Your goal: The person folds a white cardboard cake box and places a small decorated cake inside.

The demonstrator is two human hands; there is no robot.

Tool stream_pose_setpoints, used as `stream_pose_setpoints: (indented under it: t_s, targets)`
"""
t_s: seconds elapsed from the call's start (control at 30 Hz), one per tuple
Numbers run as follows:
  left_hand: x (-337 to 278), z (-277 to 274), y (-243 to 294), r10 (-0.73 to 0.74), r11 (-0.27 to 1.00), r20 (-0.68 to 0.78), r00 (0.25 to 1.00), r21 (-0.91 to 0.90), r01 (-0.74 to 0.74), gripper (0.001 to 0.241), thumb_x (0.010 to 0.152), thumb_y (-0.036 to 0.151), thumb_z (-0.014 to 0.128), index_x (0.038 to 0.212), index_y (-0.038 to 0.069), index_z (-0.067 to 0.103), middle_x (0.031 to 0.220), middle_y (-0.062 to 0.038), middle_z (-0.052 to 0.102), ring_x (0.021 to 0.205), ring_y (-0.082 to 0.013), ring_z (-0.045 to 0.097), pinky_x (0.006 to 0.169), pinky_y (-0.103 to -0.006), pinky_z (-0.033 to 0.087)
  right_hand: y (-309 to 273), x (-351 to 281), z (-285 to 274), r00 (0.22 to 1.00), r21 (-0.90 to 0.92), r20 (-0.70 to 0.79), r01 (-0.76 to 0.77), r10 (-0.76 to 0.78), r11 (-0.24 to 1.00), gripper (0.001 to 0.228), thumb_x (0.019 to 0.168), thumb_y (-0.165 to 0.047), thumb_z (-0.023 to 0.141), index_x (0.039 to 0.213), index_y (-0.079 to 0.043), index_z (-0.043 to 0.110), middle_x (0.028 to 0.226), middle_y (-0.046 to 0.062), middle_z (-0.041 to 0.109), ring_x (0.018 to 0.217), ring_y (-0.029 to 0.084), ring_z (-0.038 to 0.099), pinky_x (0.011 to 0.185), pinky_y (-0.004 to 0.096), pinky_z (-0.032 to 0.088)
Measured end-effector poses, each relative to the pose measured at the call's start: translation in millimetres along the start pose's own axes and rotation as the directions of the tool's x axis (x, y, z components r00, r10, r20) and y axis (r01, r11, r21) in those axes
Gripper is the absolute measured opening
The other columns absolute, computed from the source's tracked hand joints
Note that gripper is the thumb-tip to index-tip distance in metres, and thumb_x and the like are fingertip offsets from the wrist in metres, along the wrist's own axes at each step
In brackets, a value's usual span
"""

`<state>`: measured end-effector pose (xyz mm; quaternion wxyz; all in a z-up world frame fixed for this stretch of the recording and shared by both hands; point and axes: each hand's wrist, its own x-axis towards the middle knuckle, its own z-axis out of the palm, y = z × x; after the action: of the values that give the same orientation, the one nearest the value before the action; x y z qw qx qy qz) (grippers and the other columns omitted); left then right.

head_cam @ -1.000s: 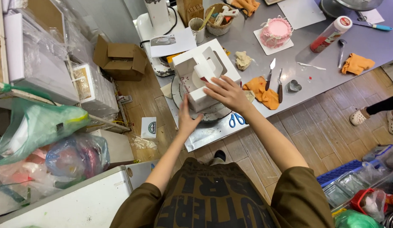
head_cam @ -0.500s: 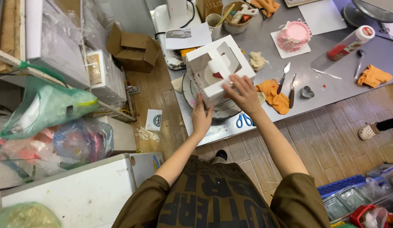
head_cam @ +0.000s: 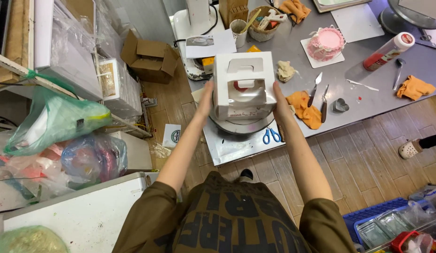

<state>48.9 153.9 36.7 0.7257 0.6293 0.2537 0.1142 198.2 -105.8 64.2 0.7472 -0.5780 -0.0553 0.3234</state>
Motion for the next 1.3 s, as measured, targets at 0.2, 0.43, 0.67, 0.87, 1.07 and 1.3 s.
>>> stream_pose_setpoints:
  t_s: [0.2,0.43,0.67,0.87,1.07,1.3]
  targets:
    - [-4.8,48.3,13.7,-0.022,0.983,0.043,0.999,-0.184,0.029,0.117,0.087,0.070,0.052,0.160,-0.004,0.000,0.171,-0.022,0.010,0.157,-0.0311,0.015,0.124,-0.0383,0.015,-9.1,20.8,-21.9,0.991,-0.029,0.091,-0.096,0.098,0.995,0.084,0.091,-0.060,0.060,0.153,-0.006,0.041,0.156,0.014,0.047,0.142,0.028,0.044,0.116,0.041,0.034]
    - [9.5,42.6,-3.3,-0.059,0.983,0.057,0.997,-0.168,0.068,0.112,0.091,0.067,0.051,0.161,-0.005,0.001,0.170,-0.019,0.009,0.156,-0.0284,0.014,0.124,-0.0362,0.015,-3.1,23.2,-27.1,0.985,-0.103,0.040,-0.161,0.165,0.982,0.081,0.092,-0.061,0.054,0.154,-0.010,0.040,0.152,0.011,0.049,0.137,0.024,0.048,0.113,0.040,0.039]
    - [23.5,24.0,-13.7,0.023,0.988,0.126,0.992,-0.157,-0.003,0.081,0.098,0.055,0.052,0.150,-0.005,0.044,0.148,-0.015,0.053,0.133,-0.0247,0.049,0.113,-0.0340,0.034,-4.0,1.2,-12.8,1.000,-0.146,0.024,0.013,-0.009,0.989,0.077,0.094,-0.056,0.058,0.149,-0.002,0.050,0.148,0.011,0.056,0.134,0.023,0.052,0.112,0.035,0.038]
    - [4.8,26.8,9.2,0.088,0.990,0.085,0.992,-0.117,-0.078,0.085,0.098,0.053,0.052,0.157,-0.002,0.029,0.157,-0.014,0.042,0.142,-0.0241,0.040,0.117,-0.0328,0.029,-8.8,2.5,-1.5,0.963,-0.212,0.067,0.270,-0.262,0.939,0.069,0.101,-0.042,0.057,0.153,0.001,0.045,0.155,0.013,0.051,0.142,0.023,0.046,0.119,0.031,0.030]
    - [-9.8,32.4,30.3,0.068,0.998,0.060,0.996,-0.013,-0.067,0.092,0.099,0.055,0.050,0.162,-0.001,0.014,0.168,-0.016,0.023,0.154,-0.0260,0.025,0.122,-0.0337,0.021,-14.6,-0.9,2.9,0.970,-0.297,-0.002,0.231,-0.243,0.926,0.068,0.100,-0.038,0.056,0.156,-0.002,0.040,0.160,0.014,0.046,0.146,0.023,0.042,0.120,0.031,0.027]
    - [1.8,24.4,28.3,-0.005,1.000,0.066,0.998,0.001,0.005,0.096,0.099,0.058,0.049,0.162,-0.001,0.009,0.171,-0.016,0.016,0.157,-0.0260,0.019,0.123,-0.0343,0.018,-14.5,-12.1,13.9,0.926,-0.325,0.041,0.367,-0.375,0.871,0.068,0.105,-0.036,0.050,0.160,-0.001,0.030,0.167,0.016,0.034,0.156,0.025,0.030,0.124,0.032,0.021]
